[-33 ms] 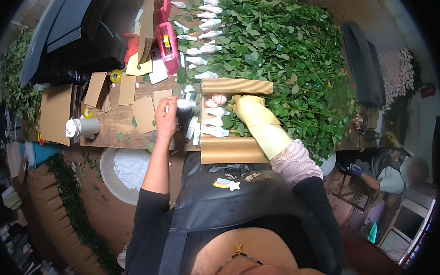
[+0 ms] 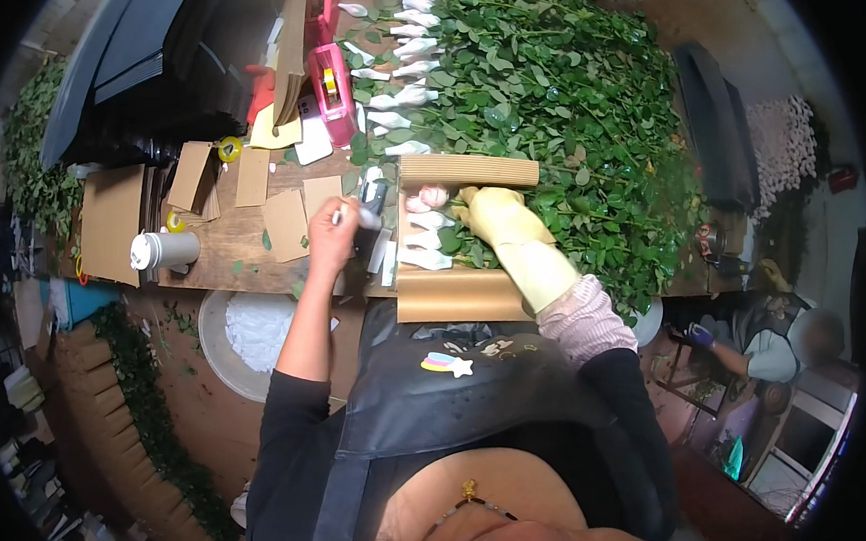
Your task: The person arranges white flowers and green leaves into a black plastic tray and then into a cardboard box. They use shears to trim stems and adjust the placement of the flowers and leaves to fit them neatly into the containers.
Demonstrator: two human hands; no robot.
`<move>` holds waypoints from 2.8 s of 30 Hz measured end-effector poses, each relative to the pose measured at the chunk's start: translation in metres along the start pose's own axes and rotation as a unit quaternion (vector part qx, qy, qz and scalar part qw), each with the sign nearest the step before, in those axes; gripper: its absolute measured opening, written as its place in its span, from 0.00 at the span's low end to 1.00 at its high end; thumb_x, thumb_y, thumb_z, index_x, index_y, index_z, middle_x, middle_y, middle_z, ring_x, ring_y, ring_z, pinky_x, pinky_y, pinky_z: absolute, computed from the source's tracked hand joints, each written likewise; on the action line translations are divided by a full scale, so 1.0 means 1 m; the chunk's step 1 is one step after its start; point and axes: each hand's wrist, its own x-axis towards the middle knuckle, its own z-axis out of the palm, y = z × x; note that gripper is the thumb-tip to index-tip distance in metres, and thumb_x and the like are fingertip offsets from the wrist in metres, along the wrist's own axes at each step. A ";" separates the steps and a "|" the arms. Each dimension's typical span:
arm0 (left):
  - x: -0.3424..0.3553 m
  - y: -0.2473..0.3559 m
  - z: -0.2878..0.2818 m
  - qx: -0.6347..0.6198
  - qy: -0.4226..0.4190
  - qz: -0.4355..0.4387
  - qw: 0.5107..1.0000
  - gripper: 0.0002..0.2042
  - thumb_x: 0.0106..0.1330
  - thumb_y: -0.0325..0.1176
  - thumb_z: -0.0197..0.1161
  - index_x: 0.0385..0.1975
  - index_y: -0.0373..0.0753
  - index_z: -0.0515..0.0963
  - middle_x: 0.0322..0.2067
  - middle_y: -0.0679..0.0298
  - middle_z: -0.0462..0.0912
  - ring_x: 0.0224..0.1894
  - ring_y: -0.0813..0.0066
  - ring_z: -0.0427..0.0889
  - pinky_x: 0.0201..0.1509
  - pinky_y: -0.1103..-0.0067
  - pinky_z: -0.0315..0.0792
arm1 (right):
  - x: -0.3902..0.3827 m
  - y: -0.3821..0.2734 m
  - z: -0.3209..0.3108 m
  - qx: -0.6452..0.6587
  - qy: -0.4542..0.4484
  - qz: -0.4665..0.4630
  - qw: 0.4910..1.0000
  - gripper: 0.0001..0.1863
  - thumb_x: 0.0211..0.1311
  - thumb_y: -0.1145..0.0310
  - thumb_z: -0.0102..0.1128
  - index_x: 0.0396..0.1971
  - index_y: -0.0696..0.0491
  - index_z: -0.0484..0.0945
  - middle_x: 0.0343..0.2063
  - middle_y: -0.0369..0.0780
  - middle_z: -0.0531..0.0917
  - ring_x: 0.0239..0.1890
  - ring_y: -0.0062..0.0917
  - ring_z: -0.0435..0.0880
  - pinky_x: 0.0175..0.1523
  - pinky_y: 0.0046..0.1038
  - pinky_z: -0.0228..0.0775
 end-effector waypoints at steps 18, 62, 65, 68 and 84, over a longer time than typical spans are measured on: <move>-0.034 -0.009 0.037 -0.168 0.046 -0.091 0.981 0.12 0.73 0.37 0.60 0.29 0.37 0.79 0.28 0.70 0.82 0.28 0.87 0.69 0.34 0.84 0.65 | -0.022 0.005 -0.001 0.118 -0.002 -0.004 0.993 0.30 0.67 0.48 0.61 0.65 0.44 0.70 0.53 0.49 0.83 0.55 0.44 0.82 0.62 0.43 0.72; -0.034 0.019 0.016 -0.036 -0.007 -0.147 0.988 0.09 0.71 0.36 0.63 0.32 0.37 0.79 0.27 0.67 0.83 0.28 0.82 0.77 0.34 0.80 0.72 | -0.007 0.012 0.053 -0.071 -0.020 -0.087 0.993 0.17 0.70 0.57 0.56 0.54 0.47 0.78 0.43 0.48 0.86 0.48 0.43 0.86 0.53 0.42 0.77; -0.027 -0.002 -0.027 -0.044 0.013 0.012 0.999 0.05 0.70 0.29 0.59 0.31 0.37 0.78 0.28 0.71 0.81 0.30 0.84 0.76 0.34 0.82 0.71 | -0.061 -0.007 -0.007 0.041 -0.046 -0.053 0.997 0.18 0.71 0.53 0.56 0.53 0.47 0.79 0.49 0.41 0.85 0.52 0.42 0.84 0.54 0.40 0.76; -0.035 0.012 -0.029 0.212 -0.174 -0.092 0.957 0.11 0.65 0.38 0.65 0.32 0.36 0.77 0.29 0.60 0.83 0.31 0.77 0.79 0.37 0.77 0.73 | -0.069 -0.002 -0.008 0.010 -0.003 -0.176 0.984 0.17 0.71 0.54 0.56 0.50 0.47 0.81 0.45 0.42 0.86 0.50 0.42 0.84 0.54 0.39 0.77; -0.072 -0.009 0.000 -0.231 0.087 -0.215 0.945 0.10 0.70 0.43 0.64 0.37 0.44 0.83 0.28 0.70 0.81 0.26 0.85 0.75 0.29 0.83 0.68 | -0.035 -0.032 -0.011 -0.126 -0.177 -0.158 0.963 0.18 0.72 0.53 0.52 0.52 0.46 0.81 0.44 0.48 0.86 0.49 0.46 0.85 0.57 0.40 0.76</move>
